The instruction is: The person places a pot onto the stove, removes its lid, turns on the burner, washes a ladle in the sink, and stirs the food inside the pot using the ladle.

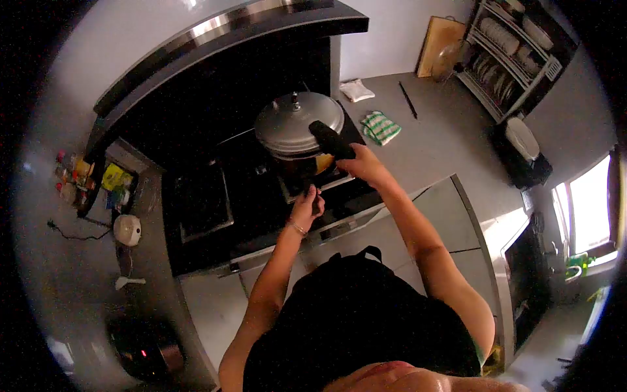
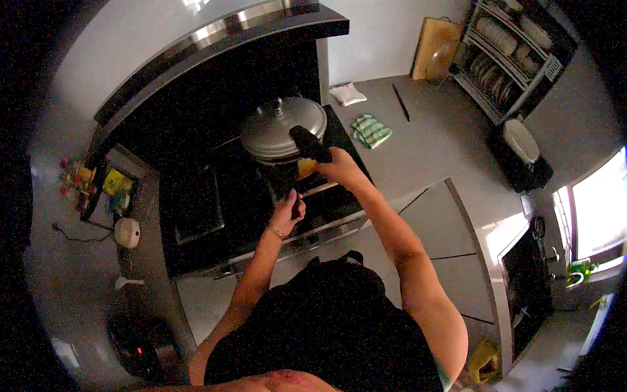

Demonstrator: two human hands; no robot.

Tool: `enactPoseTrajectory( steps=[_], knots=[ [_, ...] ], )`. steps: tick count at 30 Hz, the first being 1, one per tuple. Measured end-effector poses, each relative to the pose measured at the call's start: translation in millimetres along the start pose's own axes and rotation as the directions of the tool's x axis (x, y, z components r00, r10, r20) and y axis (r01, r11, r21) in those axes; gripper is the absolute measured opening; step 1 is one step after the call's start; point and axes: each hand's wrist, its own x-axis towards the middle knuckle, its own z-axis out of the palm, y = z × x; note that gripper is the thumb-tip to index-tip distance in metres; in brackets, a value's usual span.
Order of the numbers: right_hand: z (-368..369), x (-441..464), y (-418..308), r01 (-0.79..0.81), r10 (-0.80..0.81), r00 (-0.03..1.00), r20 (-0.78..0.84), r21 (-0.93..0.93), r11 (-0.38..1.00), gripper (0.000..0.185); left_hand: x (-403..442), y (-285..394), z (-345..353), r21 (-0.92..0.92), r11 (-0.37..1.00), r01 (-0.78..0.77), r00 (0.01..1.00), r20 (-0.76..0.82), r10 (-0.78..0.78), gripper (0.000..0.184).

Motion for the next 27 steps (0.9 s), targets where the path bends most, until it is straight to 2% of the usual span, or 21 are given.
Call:
enactPoseTrajectory(
  steps=[5,7,10,12,17,20,23,24,27],
  knots=[
    [-4.9,-8.8,-18.7,-0.030,0.032,0.999,-0.025,0.088,0.996,0.047,2.4,-6.5,-5.8,-0.001,1.000,-0.003,1.000,-0.017,0.003,0.037],
    [-8.8,-14.2,-30.5,-0.039,0.045,0.998,-0.047,0.128,0.991,0.040,4.4,-7.2,-8.0,0.014,1.000,-0.017,1.000,0.020,0.016,0.039],
    [-17.3,-17.7,-44.1,-0.004,0.012,0.999,-0.052,0.150,0.989,0.027,-0.6,-0.8,-1.5,0.074,0.997,-0.004,0.999,-0.034,0.006,0.044],
    [-24.6,-27.8,-52.9,0.011,0.000,0.996,-0.091,0.120,0.993,0.024,-5.7,3.4,0.0,0.125,0.992,0.009,0.998,-0.057,-0.001,0.045],
    [-49.2,-50.9,-55.8,0.044,-0.032,0.975,-0.221,0.053,0.998,0.020,-13.0,6.2,-3.5,0.253,0.966,0.047,0.990,-0.142,-0.011,0.047],
    [-66.3,-69.2,-45.1,-0.023,0.016,0.941,-0.339,-0.018,1.000,0.021,-25.4,13.2,-4.2,0.208,0.976,0.059,0.960,-0.279,0.001,0.041],
    [-84.8,-95.4,-31.3,-0.062,0.035,0.892,-0.450,-0.045,0.997,0.020,-27.9,14.9,-19.6,0.243,0.967,0.070,0.965,-0.263,-0.004,0.039],
    [-90.8,-106.1,-26.1,-0.083,0.054,0.870,-0.491,-0.039,0.996,0.020,-23.5,4.8,-39.0,0.233,0.972,-0.012,0.983,-0.174,0.054,0.036],
    [-106.3,-141.8,-13.4,-0.187,0.136,0.793,-0.594,-0.025,0.982,0.019,-38.1,8.4,-49.5,0.271,0.961,-0.062,0.975,-0.190,0.117,0.031]
  ],
)
